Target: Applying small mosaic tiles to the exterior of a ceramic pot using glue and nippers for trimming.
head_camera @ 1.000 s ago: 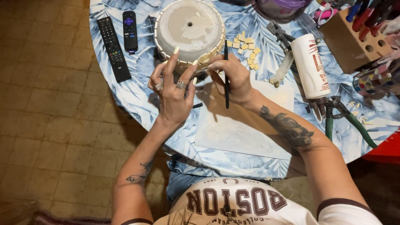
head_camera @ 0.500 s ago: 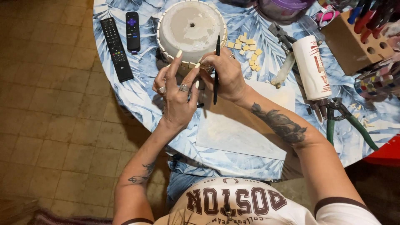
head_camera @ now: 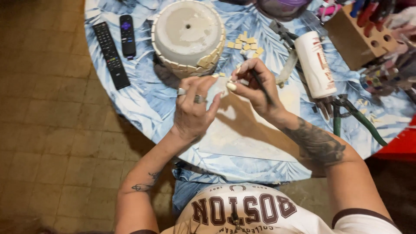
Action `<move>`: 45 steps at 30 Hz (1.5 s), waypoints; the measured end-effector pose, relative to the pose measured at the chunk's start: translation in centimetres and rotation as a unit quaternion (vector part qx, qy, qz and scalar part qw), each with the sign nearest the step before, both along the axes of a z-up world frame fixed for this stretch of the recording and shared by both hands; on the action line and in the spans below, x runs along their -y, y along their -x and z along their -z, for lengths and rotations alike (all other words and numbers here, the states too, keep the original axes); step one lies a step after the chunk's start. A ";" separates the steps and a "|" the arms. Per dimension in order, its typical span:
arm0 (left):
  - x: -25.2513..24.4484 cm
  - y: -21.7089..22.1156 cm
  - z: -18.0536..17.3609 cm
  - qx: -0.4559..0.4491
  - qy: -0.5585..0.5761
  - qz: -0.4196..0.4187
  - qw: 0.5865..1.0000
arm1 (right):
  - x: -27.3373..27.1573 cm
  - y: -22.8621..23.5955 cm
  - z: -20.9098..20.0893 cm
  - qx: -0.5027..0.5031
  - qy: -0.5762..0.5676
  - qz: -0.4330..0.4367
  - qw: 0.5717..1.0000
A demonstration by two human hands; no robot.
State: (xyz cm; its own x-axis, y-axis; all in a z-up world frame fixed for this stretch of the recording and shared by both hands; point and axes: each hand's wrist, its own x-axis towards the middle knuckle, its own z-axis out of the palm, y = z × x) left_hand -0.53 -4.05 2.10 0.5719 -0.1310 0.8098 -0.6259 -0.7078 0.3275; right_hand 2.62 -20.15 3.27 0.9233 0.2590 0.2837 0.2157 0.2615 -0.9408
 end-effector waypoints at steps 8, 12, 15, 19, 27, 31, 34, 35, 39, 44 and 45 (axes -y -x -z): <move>4.3 -1.5 -0.4 0.061 -0.042 0.073 0.995 | 4.2 1.3 0.7 -0.278 -0.161 -0.004 0.947; 5.4 -1.7 -1.0 0.032 -0.050 0.096 0.994 | 5.1 1.4 1.7 -0.288 -0.181 0.025 0.940; 5.8 -1.8 -1.2 0.030 -0.053 0.110 0.992 | 5.2 1.8 1.2 -0.281 -0.173 0.045 0.943; 6.0 -1.8 -0.8 0.001 -0.048 0.123 0.991 | 5.0 2.1 0.3 -0.275 -0.162 0.058 0.946; 5.9 -1.6 -1.2 -0.225 0.108 0.218 0.944 | 5.7 1.3 1.0 -0.231 -0.079 0.104 0.964; 5.7 -2.1 0.9 -0.296 0.175 0.219 0.913 | 8.8 -2.4 0.2 -0.143 0.047 0.083 0.985; 5.8 -2.4 1.1 -0.324 0.181 0.203 0.906 | 10.1 -5.3 -0.4 -0.006 0.326 0.098 0.940; 5.9 -2.4 1.2 -0.321 0.178 0.204 0.908 | 10.0 -6.1 -0.6 0.043 0.452 0.115 0.883; 5.8 -2.4 1.5 -0.326 0.184 0.202 0.905 | 9.9 -10.5 3.1 0.138 0.717 0.148 0.667; 5.8 -2.0 0.9 -0.365 0.209 0.206 0.883 | 8.6 -12.1 3.8 0.098 0.722 0.159 0.666; 5.7 -1.9 0.8 -0.376 0.207 0.203 0.880 | 8.5 -12.1 3.8 0.112 0.704 0.166 0.681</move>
